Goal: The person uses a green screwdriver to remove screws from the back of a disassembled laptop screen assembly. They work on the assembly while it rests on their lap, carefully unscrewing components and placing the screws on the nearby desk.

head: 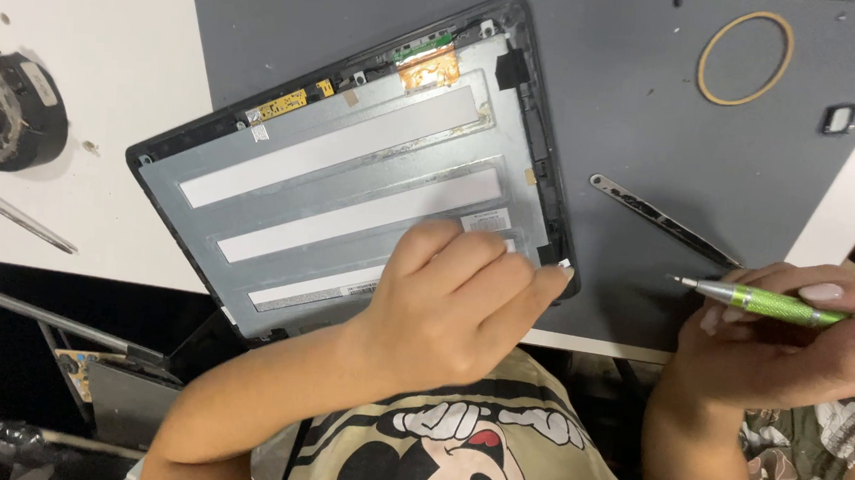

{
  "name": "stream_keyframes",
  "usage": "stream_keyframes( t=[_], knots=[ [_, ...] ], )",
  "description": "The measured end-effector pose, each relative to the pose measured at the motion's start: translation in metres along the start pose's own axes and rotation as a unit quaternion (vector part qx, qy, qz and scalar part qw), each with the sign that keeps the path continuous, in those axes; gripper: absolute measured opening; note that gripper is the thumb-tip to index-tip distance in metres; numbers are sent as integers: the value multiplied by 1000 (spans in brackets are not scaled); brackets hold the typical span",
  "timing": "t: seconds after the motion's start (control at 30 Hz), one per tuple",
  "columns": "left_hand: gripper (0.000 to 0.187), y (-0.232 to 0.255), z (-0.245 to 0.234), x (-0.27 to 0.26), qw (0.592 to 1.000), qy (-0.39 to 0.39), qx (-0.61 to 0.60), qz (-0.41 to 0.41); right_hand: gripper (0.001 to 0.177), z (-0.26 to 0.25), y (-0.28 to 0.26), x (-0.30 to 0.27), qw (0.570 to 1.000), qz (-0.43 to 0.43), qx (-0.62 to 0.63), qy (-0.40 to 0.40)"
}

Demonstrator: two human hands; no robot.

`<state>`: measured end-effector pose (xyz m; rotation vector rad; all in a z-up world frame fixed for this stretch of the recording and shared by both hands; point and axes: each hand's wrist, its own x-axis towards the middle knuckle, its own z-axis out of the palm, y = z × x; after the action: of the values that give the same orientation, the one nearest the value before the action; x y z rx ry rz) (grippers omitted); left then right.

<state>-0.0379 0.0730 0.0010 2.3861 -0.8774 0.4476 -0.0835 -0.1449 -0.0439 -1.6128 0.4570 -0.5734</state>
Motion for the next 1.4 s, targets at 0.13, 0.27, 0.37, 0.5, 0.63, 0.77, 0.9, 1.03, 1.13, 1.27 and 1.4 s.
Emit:
stream_keyframes(
  t=[0.13, 0.27, 0.37, 0.5, 0.63, 0.77, 0.9, 1.03, 1.13, 1.27, 1.4],
  knots=[
    [26, -11, 20, 33, 999, -23, -8, 35, 45, 7, 2, 6, 987, 16, 21, 157],
    [27, -21, 50, 57, 997, -50, 6, 59, 38, -5, 20, 8, 990, -5, 65, 127],
    [26, -20, 69, 65, 994, -88, 9, 63, 37, -7, 24, 6, 991, -20, 77, 110],
    [29, -20, 90, 65, 988, -134, 32, 68, 37, -12, 28, 7, 995, -21, 72, 64],
    [28, -22, 93, 57, 987, -138, 46, 66, 39, -14, 32, 6, 994, -22, 65, 81],
    [13, -22, 72, 52, 994, -97, 14, 46, 37, -15, 31, 6, 995, -1, 63, 82],
    [2, -21, 36, 38, 995, -65, -70, 25, 38, -16, 32, 7, 995, 13, 59, 80],
    [8, -11, 5, 12, 990, -45, -132, -35, 35, -15, 41, 15, 994, -34, 71, 74],
    [12, -5, -9, -17, 992, -7, -113, -60, 33, -12, 34, 16, 994, -8, 77, 71],
    [9, 2, -22, -54, 994, 1, -29, -102, 30, -12, 23, 19, 992, 61, 88, 62],
    [16, 6, -32, -91, 983, 28, 22, -178, 19, -13, 15, 31, 995, 59, 75, 37]
  ],
)
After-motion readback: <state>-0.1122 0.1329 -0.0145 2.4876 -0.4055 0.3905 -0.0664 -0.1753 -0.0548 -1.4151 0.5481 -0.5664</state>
